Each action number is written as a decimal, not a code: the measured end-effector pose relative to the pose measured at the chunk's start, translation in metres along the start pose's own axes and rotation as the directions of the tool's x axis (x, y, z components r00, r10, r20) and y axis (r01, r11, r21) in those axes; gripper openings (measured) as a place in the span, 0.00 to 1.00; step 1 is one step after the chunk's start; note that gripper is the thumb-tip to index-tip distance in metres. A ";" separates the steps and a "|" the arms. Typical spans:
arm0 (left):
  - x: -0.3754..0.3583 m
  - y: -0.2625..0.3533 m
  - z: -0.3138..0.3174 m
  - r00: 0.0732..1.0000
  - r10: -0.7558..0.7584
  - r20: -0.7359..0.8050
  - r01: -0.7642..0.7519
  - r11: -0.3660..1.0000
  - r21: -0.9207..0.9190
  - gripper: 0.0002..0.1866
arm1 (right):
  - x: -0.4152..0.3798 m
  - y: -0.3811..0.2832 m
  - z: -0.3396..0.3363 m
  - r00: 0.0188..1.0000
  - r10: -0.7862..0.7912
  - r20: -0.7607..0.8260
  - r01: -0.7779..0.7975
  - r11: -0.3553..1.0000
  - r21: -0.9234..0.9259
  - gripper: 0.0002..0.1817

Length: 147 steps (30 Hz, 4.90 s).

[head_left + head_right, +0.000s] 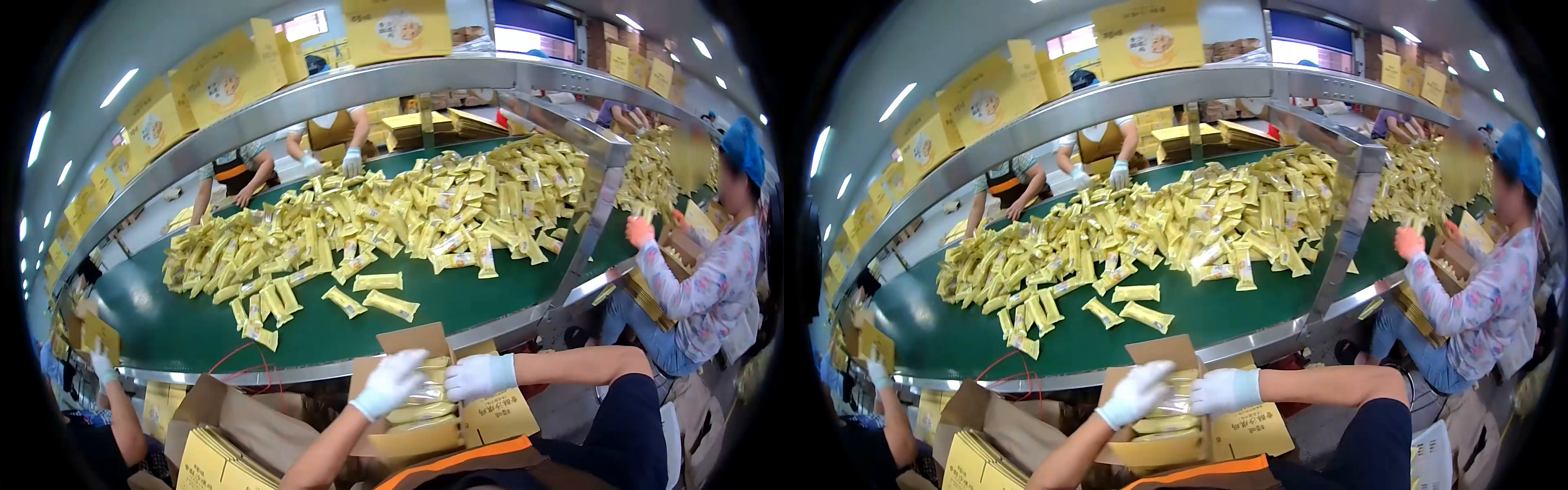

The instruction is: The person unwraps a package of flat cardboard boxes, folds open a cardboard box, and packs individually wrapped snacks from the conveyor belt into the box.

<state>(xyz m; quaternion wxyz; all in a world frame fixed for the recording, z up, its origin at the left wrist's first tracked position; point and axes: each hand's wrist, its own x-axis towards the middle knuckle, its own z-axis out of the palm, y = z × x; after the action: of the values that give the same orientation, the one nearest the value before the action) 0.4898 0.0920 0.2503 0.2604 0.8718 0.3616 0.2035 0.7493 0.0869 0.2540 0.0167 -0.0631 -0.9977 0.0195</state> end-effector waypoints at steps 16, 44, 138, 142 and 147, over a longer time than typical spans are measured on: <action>0.105 -0.015 -0.042 0.986 0.016 0.168 -0.044 0.986 0.161 0.23 | -0.103 0.027 -0.421 0.794 0.218 -0.568 -0.596 0.467 -0.653 0.21; 0.140 -0.080 0.040 0.977 0.153 -0.152 -0.147 0.988 0.046 0.18 | -0.080 0.360 -0.463 0.085 0.744 -0.662 -0.954 -0.130 -0.269 0.38; 0.017 0.155 -0.069 0.903 0.104 0.418 0.175 0.797 -0.578 0.26 | -0.088 -0.070 -0.129 0.757 0.564 -0.329 -0.490 0.824 0.286 0.23; 0.042 0.194 -0.048 0.959 0.220 0.182 -0.280 0.849 0.449 0.39 | -0.092 -0.060 -0.096 0.726 0.559 -0.401 -0.383 0.813 0.439 0.12; 0.046 0.136 -0.020 1.000 0.006 0.026 -0.012 0.968 0.250 0.45 | -0.136 -0.065 -0.026 -0.266 0.938 -0.223 -0.087 0.207 0.975 0.15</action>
<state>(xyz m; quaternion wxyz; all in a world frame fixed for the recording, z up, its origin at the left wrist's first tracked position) 0.5806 0.0499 0.3553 0.1517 0.9018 0.3773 0.1464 0.8770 0.0060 0.2784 0.6201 -0.5567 -0.4409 0.3334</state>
